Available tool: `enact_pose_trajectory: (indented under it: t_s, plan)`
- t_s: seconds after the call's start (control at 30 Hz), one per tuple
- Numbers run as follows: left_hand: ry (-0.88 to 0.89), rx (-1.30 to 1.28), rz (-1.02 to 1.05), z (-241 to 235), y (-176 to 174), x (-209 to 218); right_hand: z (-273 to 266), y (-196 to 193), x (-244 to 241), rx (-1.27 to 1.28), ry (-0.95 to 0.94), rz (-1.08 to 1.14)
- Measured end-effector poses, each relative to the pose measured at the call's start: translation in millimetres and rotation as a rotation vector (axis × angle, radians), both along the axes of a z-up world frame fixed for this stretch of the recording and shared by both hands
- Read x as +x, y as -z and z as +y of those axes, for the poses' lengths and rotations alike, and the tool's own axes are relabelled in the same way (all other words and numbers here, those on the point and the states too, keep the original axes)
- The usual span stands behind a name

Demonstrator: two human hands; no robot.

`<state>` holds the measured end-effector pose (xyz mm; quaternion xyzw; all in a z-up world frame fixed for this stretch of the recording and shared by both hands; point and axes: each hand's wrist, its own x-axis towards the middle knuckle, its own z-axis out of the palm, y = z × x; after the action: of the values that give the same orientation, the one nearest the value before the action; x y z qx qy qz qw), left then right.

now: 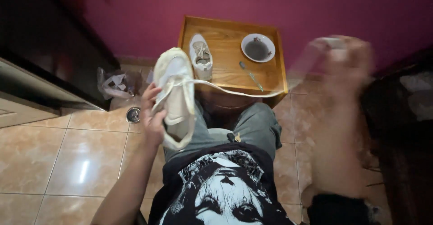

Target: The person removes the existing shoelaces from a white sneaker, then threads and ties new shoelaces through the eyelets. The person handles the shoe and laces by hand throughout the process.

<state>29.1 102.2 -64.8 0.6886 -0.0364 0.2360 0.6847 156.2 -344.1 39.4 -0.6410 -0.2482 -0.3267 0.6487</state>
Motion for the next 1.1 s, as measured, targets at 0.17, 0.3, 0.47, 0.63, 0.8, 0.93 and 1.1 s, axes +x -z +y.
enact_pose_trajectory:
  t_s: [0.17, 0.3, 0.47, 0.63, 0.8, 0.93, 1.1]
  plan:
    - [0.052, 0.0, -0.1, -22.8, -30.7, 5.0, 134.4, -6.7, -9.5, -0.246, -0.241, 0.011]
    - [0.062, -0.022, -0.159, -35.1, -66.5, -9.0, 197.6, -43.7, -46.4, -0.394, -0.273, 0.33]
    - [0.016, -0.023, -0.24, -34.8, -75.8, -17.1, 209.4, -37.6, -44.9, -0.436, -0.269, 0.357]
    - [0.007, 0.006, -0.221, -29.8, -72.1, -26.5, 223.4, -27.7, -45.9, -0.606, -0.17, 0.097]
    - [0.021, 0.007, -0.142, -27.5, -66.7, -33.6, 230.7, -9.2, -38.3, -0.928, -0.015, -0.251]
    - [-0.011, -0.026, -0.118, -22.6, -58.7, -35.2, 183.3, -28.7, 15.5, -0.583, 0.172, 0.0]
    - [-0.111, 0.088, -0.01, -19.9, -59.5, -28.6, 193.2, -86.2, 18.7, -0.637, 0.041, 0.182]
